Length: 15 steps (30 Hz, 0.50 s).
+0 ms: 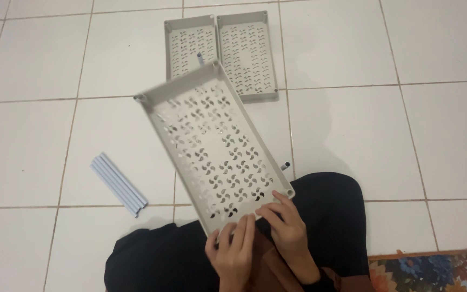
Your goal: The person assembles a storage shelf by inserting white plastic rods into the corner holes of perforated gray trays. They handle multiple trays and rods, connecting them to form a multi-tiered structure on a tiled floor.
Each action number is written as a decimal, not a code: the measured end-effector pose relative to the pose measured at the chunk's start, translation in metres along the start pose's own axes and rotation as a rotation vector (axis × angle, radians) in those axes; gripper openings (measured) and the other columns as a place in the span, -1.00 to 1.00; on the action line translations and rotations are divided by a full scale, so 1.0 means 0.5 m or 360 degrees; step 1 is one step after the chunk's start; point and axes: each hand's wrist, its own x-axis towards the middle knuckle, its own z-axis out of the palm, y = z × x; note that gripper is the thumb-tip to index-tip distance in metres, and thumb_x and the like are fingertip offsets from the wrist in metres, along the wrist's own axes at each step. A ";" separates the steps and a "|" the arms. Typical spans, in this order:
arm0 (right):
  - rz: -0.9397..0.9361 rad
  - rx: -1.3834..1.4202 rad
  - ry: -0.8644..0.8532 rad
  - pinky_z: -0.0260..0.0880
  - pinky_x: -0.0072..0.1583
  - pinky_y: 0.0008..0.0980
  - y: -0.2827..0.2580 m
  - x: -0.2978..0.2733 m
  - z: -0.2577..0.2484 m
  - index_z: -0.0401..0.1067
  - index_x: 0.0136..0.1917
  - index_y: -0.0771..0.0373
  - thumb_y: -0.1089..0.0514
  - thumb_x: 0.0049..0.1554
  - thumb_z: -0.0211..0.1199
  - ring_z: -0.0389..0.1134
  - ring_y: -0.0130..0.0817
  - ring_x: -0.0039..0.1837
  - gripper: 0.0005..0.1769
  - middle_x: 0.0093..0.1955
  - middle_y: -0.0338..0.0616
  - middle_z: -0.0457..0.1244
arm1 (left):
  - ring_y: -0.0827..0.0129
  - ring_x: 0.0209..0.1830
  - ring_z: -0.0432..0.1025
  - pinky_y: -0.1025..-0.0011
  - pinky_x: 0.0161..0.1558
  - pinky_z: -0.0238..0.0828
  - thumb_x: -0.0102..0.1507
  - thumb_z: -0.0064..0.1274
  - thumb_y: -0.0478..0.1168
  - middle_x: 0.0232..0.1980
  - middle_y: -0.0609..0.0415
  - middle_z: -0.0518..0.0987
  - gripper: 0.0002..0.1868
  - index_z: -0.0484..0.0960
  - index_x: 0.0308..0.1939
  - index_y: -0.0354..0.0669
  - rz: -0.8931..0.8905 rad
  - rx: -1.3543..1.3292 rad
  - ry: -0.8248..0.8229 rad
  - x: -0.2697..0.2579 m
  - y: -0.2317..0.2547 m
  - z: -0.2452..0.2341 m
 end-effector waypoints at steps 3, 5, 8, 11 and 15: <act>-0.0042 0.0013 0.0121 0.59 0.37 -0.02 -0.026 0.027 -0.051 0.71 0.03 0.20 0.52 -0.04 0.37 0.50 0.12 0.40 -0.59 0.05 -0.13 0.44 | 0.55 0.13 0.51 0.15 0.44 0.08 0.51 0.24 -0.06 0.14 0.52 0.76 -0.82 0.92 0.12 0.27 0.0122 0.0183 0.0227 0.034 0.015 -0.037; -0.0075 -0.0019 0.0264 0.59 0.36 -0.05 -0.037 0.051 -0.086 0.71 0.02 0.20 0.49 -0.02 0.41 0.51 0.07 0.33 -0.63 0.03 -0.15 0.44 | 0.52 0.23 0.44 -0.06 0.58 -0.04 0.54 0.27 0.01 0.16 0.61 0.74 -0.85 0.88 0.16 0.38 0.0183 0.0141 0.0375 0.062 0.029 -0.049; -0.0079 -0.0154 0.0406 0.61 0.35 -0.08 -0.042 0.084 -0.150 0.72 0.02 0.21 0.49 0.01 0.42 0.52 -0.01 0.22 -0.66 0.01 -0.15 0.45 | 0.47 0.33 0.40 -0.28 0.68 -0.11 0.50 0.33 0.06 0.19 0.64 0.74 -0.82 0.87 0.17 0.45 0.0280 -0.0083 0.0465 0.116 0.058 -0.042; 0.0001 -0.0267 0.0486 0.62 0.36 -0.06 -0.025 0.119 -0.219 0.71 0.03 0.27 0.54 0.03 0.35 0.52 -0.02 0.18 -0.65 0.02 -0.09 0.46 | 0.41 0.29 0.45 -0.36 0.62 -0.09 0.34 0.27 0.11 0.16 0.58 0.77 -0.72 0.91 0.10 0.41 0.0316 -0.0322 0.0523 0.176 0.115 -0.013; 0.0099 -0.0445 0.0651 0.60 0.42 -0.06 0.039 0.176 -0.270 0.67 0.07 0.33 0.53 0.14 0.35 0.51 0.04 0.27 -0.72 0.07 -0.06 0.44 | 0.43 0.30 0.50 -0.34 0.68 -0.09 0.44 0.41 0.02 0.19 0.59 0.77 -0.84 0.89 0.11 0.42 0.0316 -0.0474 0.0570 0.261 0.217 0.068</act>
